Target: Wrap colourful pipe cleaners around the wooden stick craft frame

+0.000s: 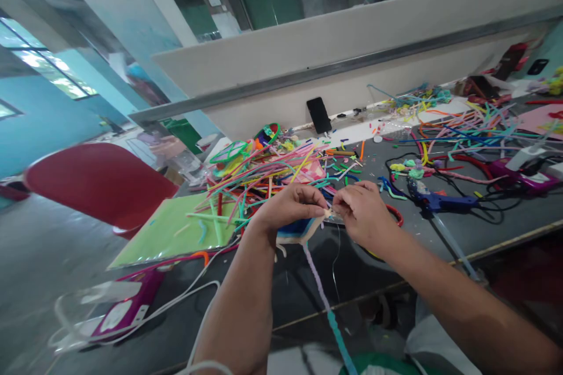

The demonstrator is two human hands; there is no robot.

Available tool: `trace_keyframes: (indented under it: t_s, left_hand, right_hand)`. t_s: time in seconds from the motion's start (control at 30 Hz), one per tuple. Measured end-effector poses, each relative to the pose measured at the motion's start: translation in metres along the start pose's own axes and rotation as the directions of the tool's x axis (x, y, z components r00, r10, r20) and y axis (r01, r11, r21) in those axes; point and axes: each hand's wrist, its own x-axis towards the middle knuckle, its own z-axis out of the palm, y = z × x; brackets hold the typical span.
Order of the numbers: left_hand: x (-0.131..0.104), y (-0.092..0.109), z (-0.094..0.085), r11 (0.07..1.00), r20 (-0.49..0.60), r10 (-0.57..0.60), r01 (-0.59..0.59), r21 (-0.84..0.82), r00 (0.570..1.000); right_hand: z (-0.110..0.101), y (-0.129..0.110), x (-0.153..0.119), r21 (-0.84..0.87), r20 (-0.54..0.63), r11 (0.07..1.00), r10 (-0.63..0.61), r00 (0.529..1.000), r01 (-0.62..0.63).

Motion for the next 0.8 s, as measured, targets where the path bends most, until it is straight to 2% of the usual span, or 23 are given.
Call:
trace_keyframes:
  t_s: [0.2,0.3,0.4,0.57,0.67,0.73,0.8]
  left_hand:
    - [0.0,0.004,0.002,0.988,0.006,0.102,-0.102,0.118,0.995]
    - [0.0,0.005,0.005,0.977,-0.004,0.117,-0.114,0.178,0.993]
    - [0.002,0.005,0.007,0.974,-0.022,0.116,-0.109,0.2,0.993]
    - [0.004,0.003,0.009,0.972,-0.054,0.14,-0.128,0.195,0.989]
    - [0.004,0.003,0.009,0.975,-0.059,0.143,-0.131,0.177,0.988]
    - [0.004,0.002,0.007,0.977,-0.072,0.147,-0.133,0.167,0.987]
    - [0.003,0.001,0.005,0.975,-0.083,0.153,-0.137,0.175,0.985]
  right_hand:
    - [-0.001,0.006,-0.002,0.175,0.028,0.978,0.107,0.994,-0.111]
    - [-0.004,0.007,-0.002,0.186,-0.006,0.977,0.11,0.994,-0.107]
    - [-0.005,0.007,-0.002,0.244,0.048,0.956,0.157,0.986,-0.164]
    - [-0.004,0.008,-0.002,0.368,0.179,0.864,0.297,0.938,-0.344]
    - [0.0,0.01,0.0,0.473,0.271,0.762,0.352,0.896,-0.442]
    - [0.003,0.011,0.003,0.517,0.293,0.714,0.37,0.881,-0.472]
    - [0.005,0.013,0.007,0.522,0.286,0.707,0.383,0.879,-0.478]
